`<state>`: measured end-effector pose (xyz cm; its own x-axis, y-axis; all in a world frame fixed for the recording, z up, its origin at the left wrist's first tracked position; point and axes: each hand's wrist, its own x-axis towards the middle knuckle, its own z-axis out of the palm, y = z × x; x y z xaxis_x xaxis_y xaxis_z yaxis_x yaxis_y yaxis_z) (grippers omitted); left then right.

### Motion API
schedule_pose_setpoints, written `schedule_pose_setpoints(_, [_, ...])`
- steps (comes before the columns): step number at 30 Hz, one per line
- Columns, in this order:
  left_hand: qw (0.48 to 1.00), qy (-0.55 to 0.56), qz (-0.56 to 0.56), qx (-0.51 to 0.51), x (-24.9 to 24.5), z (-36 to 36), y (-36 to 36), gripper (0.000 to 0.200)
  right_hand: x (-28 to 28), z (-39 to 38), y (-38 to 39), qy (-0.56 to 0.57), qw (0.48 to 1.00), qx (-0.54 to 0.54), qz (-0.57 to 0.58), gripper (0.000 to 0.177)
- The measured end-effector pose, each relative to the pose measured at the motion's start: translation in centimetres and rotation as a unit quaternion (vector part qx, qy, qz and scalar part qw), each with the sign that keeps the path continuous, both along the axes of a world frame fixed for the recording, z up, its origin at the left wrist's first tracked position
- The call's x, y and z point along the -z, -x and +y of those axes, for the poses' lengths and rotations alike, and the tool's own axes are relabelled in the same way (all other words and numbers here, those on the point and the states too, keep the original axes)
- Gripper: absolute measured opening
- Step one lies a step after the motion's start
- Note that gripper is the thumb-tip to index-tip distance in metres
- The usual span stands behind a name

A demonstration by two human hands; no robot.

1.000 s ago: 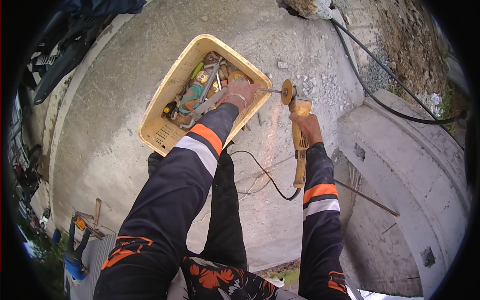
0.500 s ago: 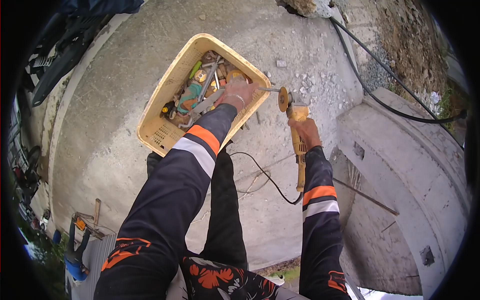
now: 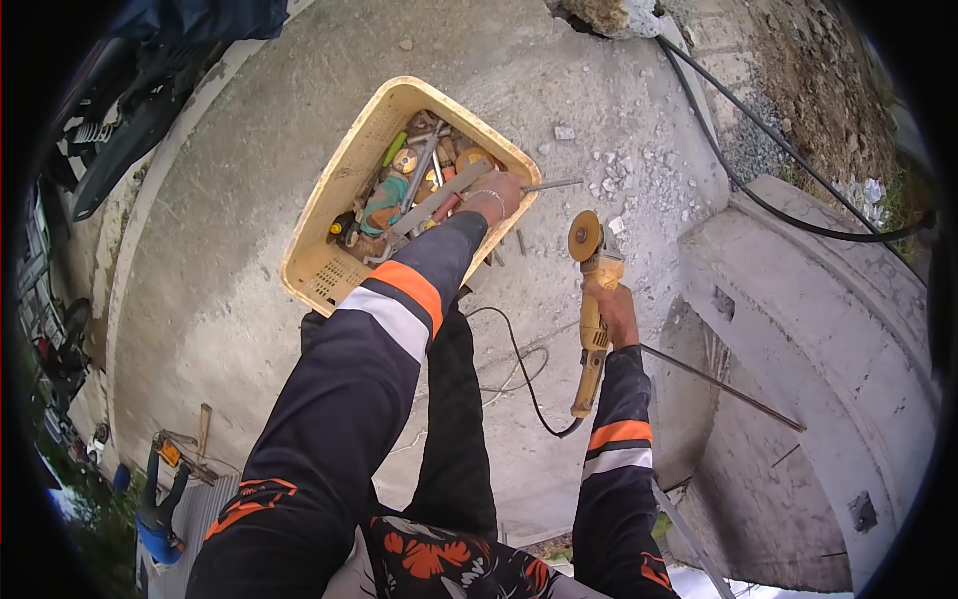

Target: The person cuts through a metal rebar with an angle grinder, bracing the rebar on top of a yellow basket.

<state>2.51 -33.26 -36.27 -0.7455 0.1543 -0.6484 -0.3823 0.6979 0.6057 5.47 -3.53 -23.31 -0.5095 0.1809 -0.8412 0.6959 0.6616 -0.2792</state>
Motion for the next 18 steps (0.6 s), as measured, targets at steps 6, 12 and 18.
schedule_pose_setpoints(6, [0.999, 0.036, -0.011, -0.031, 0.9, -0.1, -0.8, 0.026, -0.1, -2.0, 1.8, -0.005, 0.997, -0.076, 0.028, 0.042])
schedule_pose_setpoints(12, [0.999, 0.048, -0.016, -0.018, 3.2, -0.3, -0.8, 0.028, 1.3, -3.5, 4.4, -0.038, 0.990, -0.132, 0.018, 0.055])
schedule_pose_setpoints(18, [0.998, 0.049, -0.012, -0.040, 0.5, -0.3, -0.5, 0.024, 2.2, -3.7, 5.5, -0.054, 0.989, -0.135, -0.003, 0.062])
